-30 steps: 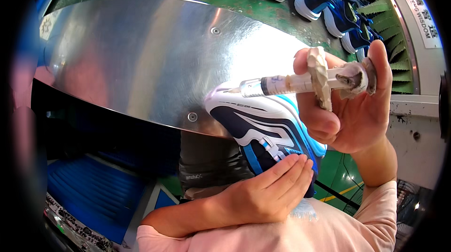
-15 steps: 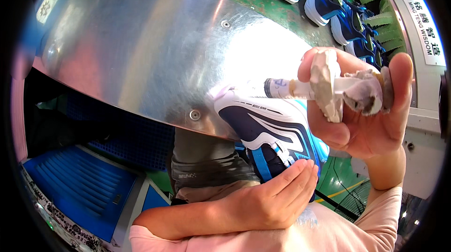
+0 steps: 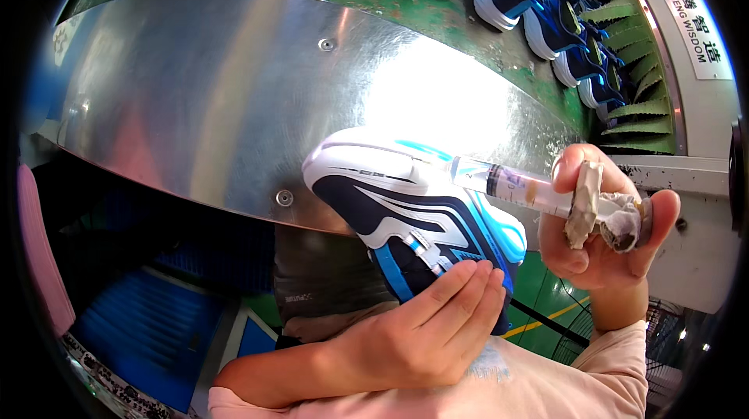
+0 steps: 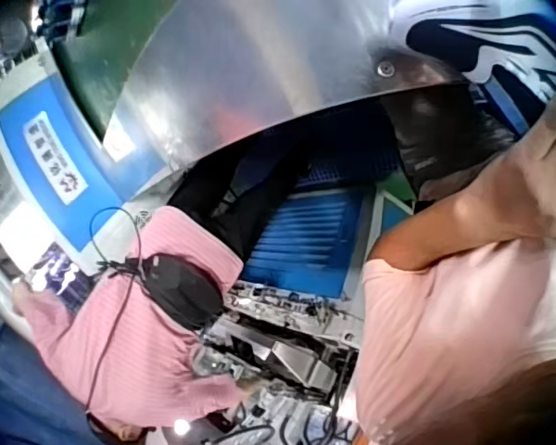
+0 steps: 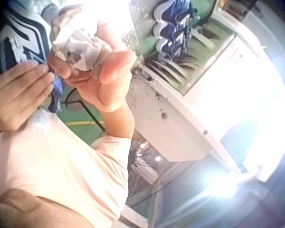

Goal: The person applies adhesive to the seam of blue and white sneakers using a syringe, then places the shoes onto a conveyor belt.

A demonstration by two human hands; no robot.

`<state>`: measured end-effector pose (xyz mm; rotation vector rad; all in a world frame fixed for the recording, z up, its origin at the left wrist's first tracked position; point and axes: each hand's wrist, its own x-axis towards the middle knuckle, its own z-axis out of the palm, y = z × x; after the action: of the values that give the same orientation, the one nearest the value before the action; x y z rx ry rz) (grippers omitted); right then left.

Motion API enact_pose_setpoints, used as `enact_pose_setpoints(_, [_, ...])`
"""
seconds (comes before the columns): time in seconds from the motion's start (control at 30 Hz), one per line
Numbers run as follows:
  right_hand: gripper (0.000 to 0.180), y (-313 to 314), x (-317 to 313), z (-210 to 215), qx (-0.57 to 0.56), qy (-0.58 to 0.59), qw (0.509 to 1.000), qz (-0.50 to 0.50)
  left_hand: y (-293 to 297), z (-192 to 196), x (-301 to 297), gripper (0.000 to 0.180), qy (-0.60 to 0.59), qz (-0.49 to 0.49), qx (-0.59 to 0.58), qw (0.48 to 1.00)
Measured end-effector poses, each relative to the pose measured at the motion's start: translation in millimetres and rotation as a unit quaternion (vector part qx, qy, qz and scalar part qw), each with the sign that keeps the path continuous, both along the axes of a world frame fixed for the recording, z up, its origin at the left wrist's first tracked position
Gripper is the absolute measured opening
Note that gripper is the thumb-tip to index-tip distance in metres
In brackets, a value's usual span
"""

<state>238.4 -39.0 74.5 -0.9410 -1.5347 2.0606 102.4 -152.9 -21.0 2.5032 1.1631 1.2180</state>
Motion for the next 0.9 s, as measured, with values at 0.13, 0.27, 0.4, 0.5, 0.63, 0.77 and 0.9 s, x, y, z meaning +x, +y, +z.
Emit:
enact_pose_setpoints(0.13, [0.099,-16.4,19.4,-9.9,-0.063,0.074,0.995,-0.039,-1.5,2.0,-5.4,0.019,0.001,-0.004,-0.031,1.0])
enact_pose_setpoints(0.27, [0.096,-25.5,27.0,-20.2,-0.052,0.08,0.995,-0.038,-0.7,5.5,-14.3,0.021,0.025,-0.001,-0.05,0.998])
enact_pose_setpoints(0.4, [0.094,-35.7,32.8,-28.5,-0.063,0.088,0.993,-0.042,-1.7,4.0,-18.7,0.022,0.05,0.005,-0.06,0.997])
enact_pose_setpoints(0.5, [0.095,-42.9,34.7,-28.5,-0.077,0.078,0.993,-0.043,-2.5,8.1,-21.8,0.021,0.052,0.017,-0.061,0.997])
enact_pose_setpoints(0.63, [0.095,-50.3,37.4,-31.1,-0.086,0.066,0.993,-0.054,-1.4,6.7,-22.7,0.018,0.045,0.025,-0.06,0.997])
enact_pose_setpoints(0.77, [0.094,-56.3,42.1,-37.1,-0.083,0.102,0.989,-0.06,-2.9,4.5,-26.9,0.016,0.047,0.026,-0.046,0.997])
enact_pose_setpoints(0.9, [0.093,-67.4,43.8,-36.1,-0.087,0.086,0.99,-0.063,-5.0,4.7,-35.6,0.013,0.059,0.029,-0.04,0.997])
